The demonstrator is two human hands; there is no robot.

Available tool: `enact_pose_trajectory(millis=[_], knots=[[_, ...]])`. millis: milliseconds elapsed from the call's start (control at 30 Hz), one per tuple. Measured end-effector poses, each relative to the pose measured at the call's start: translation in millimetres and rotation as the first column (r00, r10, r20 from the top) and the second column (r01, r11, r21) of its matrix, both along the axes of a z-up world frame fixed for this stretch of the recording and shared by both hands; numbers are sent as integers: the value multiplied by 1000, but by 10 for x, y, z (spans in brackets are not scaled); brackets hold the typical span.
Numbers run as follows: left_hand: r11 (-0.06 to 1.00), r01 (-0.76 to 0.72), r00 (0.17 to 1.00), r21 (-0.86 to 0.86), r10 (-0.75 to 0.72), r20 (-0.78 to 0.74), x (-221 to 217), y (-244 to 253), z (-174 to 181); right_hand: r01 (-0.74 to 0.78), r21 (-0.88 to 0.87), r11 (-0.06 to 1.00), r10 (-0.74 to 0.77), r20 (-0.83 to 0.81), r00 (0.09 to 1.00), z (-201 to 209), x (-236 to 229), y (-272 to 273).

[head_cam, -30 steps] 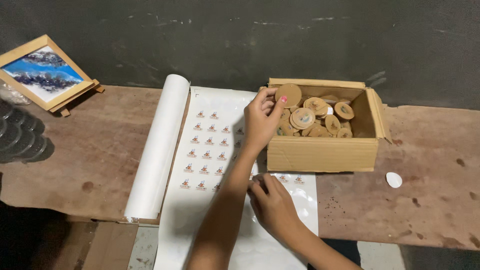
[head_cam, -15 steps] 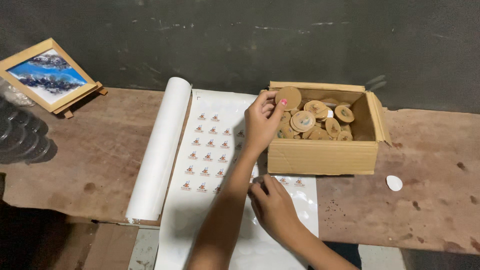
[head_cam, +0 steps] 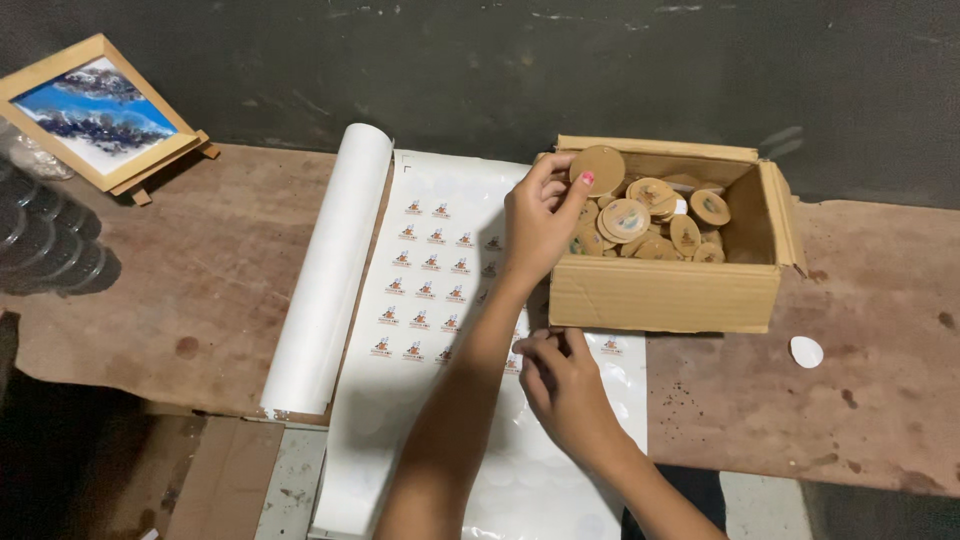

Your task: The person repeatedly picks round wooden discs from a cardboard box, peels small stickers from a roll, and presses them onto the discs. The person handles the discs one at a time, placing each labeled disc back into the box. The process continues throughout the clip.

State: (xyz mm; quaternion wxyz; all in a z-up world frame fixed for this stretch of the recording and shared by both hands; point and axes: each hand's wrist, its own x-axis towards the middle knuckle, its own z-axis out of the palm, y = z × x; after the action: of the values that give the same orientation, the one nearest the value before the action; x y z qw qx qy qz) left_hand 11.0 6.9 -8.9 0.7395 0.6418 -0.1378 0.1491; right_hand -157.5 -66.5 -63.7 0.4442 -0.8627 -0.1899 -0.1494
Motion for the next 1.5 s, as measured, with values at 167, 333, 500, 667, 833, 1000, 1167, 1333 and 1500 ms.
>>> enact_pose_trajectory(millis=[167,333,500,667,833,1000,1167,1333,1500], knots=[[1000,-15,1000,3,15,0,22,-11,-13,-35,-12,999,35,-16,999,-10,16,-9],[999,-4,999,35,6,-41,-33,16,49,-30,-24,999,28,-76,997,-4,8,-10],[1000,-20,1000,20,19,15,-8,0,5,-37,-64,997,33,-68,997,-34,0,-23],[999,-19,1000,32,19,7,0,-1,-4,-25,-128,991,24,-9,1000,-78,-11,-5],[1000,-20,1000,2,20,1,-3,-7,-8,-7,-185,983,10,14,1000,-90,-27,23],[1000,-16,1000,14,16,-19,-10,-3,7,9,-216,976,-4,20,1000,-105,-23,25],[999,-19,1000,28,19,-9,2,-2,-2,6,-210,978,-3,14,1000,-88,-7,26],[999,-24,1000,23,24,20,22,-15,-32,4,-222,975,-6,-6,1000,-110,4,24],[999,-19,1000,34,19,12,18,-10,-27,-9,-215,977,8,-3,1000,-27,4,45]])
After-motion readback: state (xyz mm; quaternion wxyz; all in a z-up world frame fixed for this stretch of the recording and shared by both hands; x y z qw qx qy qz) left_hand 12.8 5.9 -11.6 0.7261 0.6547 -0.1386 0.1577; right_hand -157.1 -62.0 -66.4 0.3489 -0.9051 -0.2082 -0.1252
